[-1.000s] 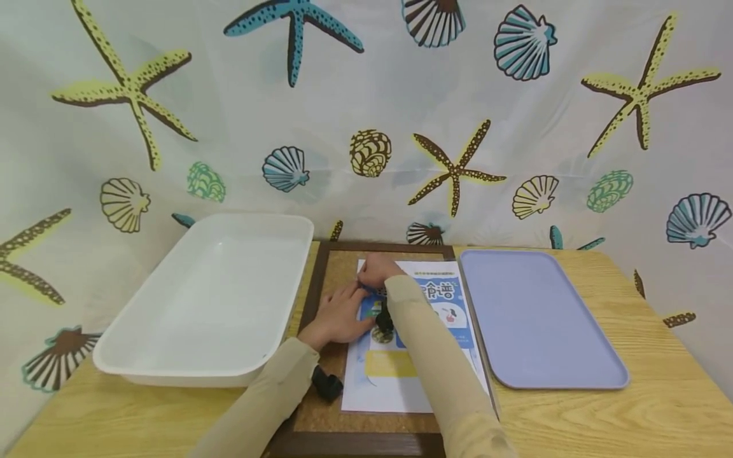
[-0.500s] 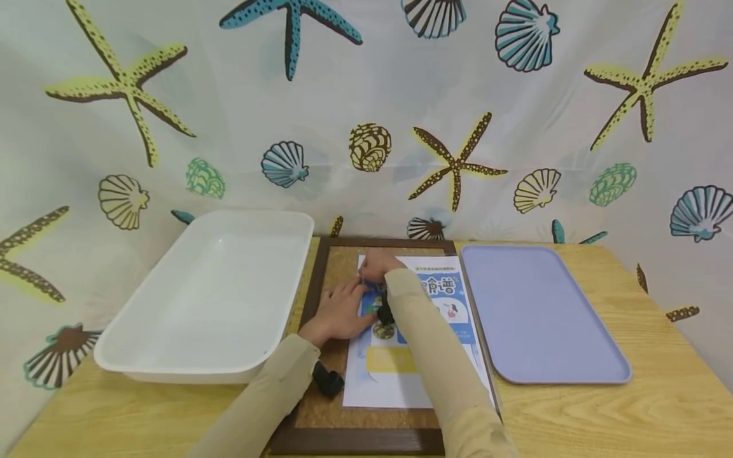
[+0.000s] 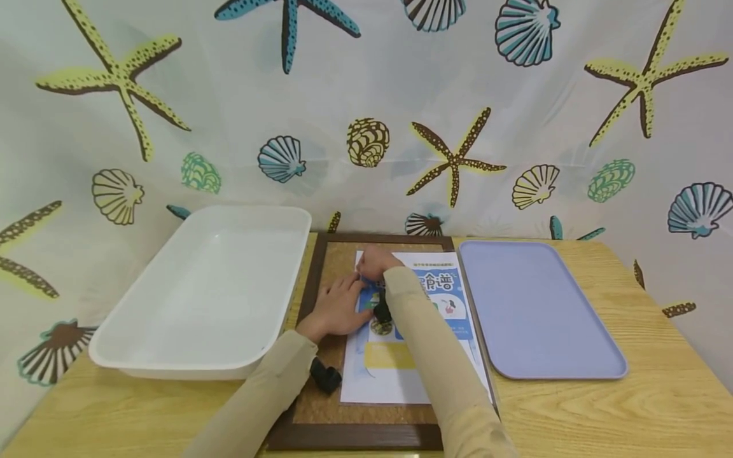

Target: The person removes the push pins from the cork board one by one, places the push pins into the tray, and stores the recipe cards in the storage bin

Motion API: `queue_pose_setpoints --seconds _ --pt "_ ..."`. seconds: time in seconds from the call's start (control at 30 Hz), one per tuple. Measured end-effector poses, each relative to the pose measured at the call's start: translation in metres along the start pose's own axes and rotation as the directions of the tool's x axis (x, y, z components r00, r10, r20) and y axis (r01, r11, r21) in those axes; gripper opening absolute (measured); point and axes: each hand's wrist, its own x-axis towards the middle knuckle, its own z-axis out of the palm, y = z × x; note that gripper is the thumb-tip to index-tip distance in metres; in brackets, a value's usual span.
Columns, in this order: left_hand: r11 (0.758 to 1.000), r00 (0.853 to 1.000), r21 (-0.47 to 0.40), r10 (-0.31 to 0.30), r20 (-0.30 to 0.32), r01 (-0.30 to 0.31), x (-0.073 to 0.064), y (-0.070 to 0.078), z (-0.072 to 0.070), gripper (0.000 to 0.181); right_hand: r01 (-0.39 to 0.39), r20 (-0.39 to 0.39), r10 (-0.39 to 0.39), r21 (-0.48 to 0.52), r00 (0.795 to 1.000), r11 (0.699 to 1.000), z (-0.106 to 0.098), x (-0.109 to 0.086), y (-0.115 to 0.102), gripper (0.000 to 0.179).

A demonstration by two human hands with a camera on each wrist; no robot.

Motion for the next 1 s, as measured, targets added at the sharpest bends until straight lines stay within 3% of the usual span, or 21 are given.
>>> queue_pose_setpoints --seconds 0.1,0.27,0.33,0.4,0.53,0.63,0.73,0.77,0.9,0.97,1.0 --pt "1.000 1.000 0.002 0.002 -0.003 -0.002 0.001 0.000 0.000 0.062 -0.026 0.004 0.026 0.006 1.000 1.000 -0.001 -0.001 -0.003 0.031" --pt "1.000 1.000 0.007 0.004 -0.003 -0.004 0.001 0.000 0.001 0.062 0.054 -0.036 -0.054 0.021 0.998 0.998 0.067 0.107 0.124 0.035" --pt "1.000 1.000 0.012 0.000 0.003 0.000 0.001 -0.001 0.002 0.062 0.047 -0.037 -0.046 0.024 0.998 0.999 0.084 0.136 0.155 0.034" --pt "1.000 1.000 0.016 -0.004 0.008 0.004 0.002 -0.002 0.003 0.062 0.017 -0.020 -0.016 0.020 1.000 1.000 0.074 0.120 0.135 0.032" --pt "1.000 1.000 0.022 -0.003 0.005 0.003 0.005 -0.003 0.004 0.062 -0.006 -0.014 0.006 0.001 1.000 1.000 0.025 0.044 0.047 0.033" --pt "1.000 1.000 0.024 -0.002 -0.007 0.002 0.006 -0.003 0.003 0.062 -0.047 0.006 0.047 0.005 0.999 0.999 0.003 0.012 0.006 0.037" --pt "1.000 1.000 0.029 -0.006 -0.010 0.006 0.006 -0.002 0.001 0.062 -0.093 0.038 0.092 0.030 0.995 0.995 -0.001 0.011 -0.001 0.041" --pt "1.000 1.000 0.026 -0.005 -0.010 0.006 0.005 -0.002 0.001 0.062 -0.053 0.032 0.051 0.048 0.998 0.997 0.002 0.016 0.008 0.043" --pt "1.000 1.000 0.017 -0.002 0.000 0.002 0.003 -0.001 0.000 0.063 -0.067 0.047 0.064 0.051 0.997 0.996 0.008 0.024 0.017 0.042" --pt "1.000 1.000 0.014 0.000 0.003 0.000 0.002 0.000 0.000 0.063 -0.089 0.050 0.087 0.047 0.995 0.995 0.008 0.022 0.015 0.039" --pt "1.000 1.000 0.016 0.000 0.005 0.000 0.001 0.000 0.000 0.062 -0.138 0.064 0.136 0.033 0.989 0.990 0.005 0.017 0.007 0.036"
